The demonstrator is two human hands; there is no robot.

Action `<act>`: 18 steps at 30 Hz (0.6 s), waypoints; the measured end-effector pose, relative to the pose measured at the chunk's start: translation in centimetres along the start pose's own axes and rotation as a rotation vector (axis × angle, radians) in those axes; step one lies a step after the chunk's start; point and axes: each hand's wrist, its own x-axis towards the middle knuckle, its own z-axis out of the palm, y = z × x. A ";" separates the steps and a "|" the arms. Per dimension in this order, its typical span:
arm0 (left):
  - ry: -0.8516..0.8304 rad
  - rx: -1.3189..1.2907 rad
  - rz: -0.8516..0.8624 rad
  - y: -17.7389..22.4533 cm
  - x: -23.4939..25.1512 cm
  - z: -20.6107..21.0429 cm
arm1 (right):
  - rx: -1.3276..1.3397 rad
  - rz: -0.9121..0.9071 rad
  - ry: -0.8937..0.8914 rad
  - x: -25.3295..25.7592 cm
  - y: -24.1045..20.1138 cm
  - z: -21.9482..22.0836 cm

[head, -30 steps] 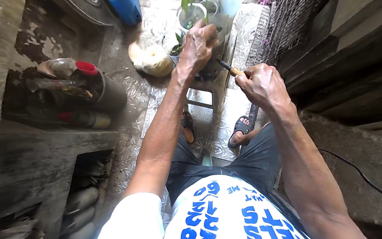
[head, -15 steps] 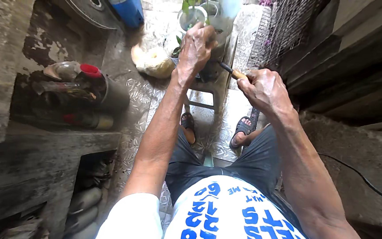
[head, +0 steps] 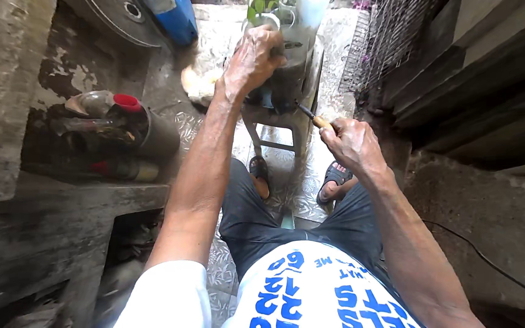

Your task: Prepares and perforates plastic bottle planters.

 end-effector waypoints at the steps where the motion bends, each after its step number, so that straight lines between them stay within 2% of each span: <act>1: 0.004 0.000 0.010 0.0 0.1 0.2 | -0.004 -0.001 0.006 0.0 0.1 0.2; 7: 0.070 0.027 0.009 0.7 -0.2 1.1 | -0.092 0.114 -0.082 1.8 0.5 0.6; 12: 0.186 0.026 -0.003 1.5 -0.9 2.1 | -0.001 0.030 0.010 -0.2 1.5 0.9; 18: 0.332 0.070 -0.069 2.6 -2.0 3.0 | -0.017 0.120 -0.035 1.1 1.9 0.5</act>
